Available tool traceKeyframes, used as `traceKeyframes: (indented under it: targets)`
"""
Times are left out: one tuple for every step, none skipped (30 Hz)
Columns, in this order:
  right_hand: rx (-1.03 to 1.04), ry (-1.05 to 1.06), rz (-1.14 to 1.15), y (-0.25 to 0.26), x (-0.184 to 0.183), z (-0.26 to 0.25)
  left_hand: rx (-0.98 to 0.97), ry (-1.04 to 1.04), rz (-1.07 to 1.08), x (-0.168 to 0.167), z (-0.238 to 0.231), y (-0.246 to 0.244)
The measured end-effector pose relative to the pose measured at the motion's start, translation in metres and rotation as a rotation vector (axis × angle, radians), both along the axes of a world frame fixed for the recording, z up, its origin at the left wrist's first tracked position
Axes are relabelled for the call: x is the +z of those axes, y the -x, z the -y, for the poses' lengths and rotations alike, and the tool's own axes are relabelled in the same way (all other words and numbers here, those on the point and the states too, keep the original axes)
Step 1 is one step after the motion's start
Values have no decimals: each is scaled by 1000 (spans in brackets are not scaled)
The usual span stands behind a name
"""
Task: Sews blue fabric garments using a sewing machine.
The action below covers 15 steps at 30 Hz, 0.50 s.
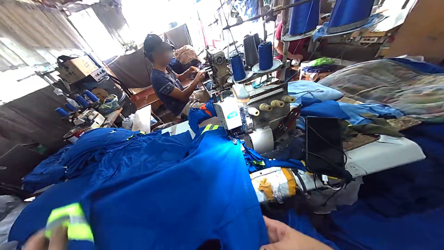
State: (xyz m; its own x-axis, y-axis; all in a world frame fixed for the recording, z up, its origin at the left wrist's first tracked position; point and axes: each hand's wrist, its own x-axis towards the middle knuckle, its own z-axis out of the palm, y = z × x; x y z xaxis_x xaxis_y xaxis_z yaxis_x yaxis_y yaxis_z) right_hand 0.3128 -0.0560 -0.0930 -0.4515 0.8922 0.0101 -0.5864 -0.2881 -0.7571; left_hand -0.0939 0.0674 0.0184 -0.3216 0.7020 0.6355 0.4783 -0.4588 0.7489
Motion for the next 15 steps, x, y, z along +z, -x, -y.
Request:
traceKeyframes:
  targets:
    - [3, 52, -28, 13, 1, -2, -11, -100, -188, 14, -29, 7]
    - [-4, 121, -46, 26, 1, -3, 32, -160, -344, 25, -59, 7]
    - [-11, 199, -46, 36, -1, -4, 91, -135, -465, 34, -84, 2]
    - [-15, 272, -27, 44, -3, -4, 125, -24, -552, 41, -106, -3]
    - [-19, 327, -18, 49, -7, -3, 131, 131, -585, 45, -124, -7]
    - [-30, 370, -9, 52, -11, 0, 116, 238, -565, 45, -135, -13]
    - [-48, 402, -2, 51, -14, 1, 103, 264, -510, 42, -137, -23]
    - [-67, 429, 1, 50, -16, 2, 83, 249, -442, 38, -129, -41]
    - [-83, 452, 3, 47, -17, 3, 29, 222, -392, 31, -113, -64]
    - [-94, 466, 8, 45, -18, 3, -59, 215, -372, 19, -90, -90]
    - [-97, 477, 11, 43, -19, 4, -167, 235, -374, 0, -66, -117]
    - [-92, 485, 21, 41, -18, 4, -273, 259, -394, -24, -43, -144]
    - [-82, 490, 36, 40, -17, 5, -357, 287, -431, -50, -25, -170]
    - [-69, 491, 54, 40, -14, 5, -373, 265, -498, -77, -13, -192]
    - [-56, 488, 74, 39, -12, 6, -315, 229, -574, -102, -8, -207]
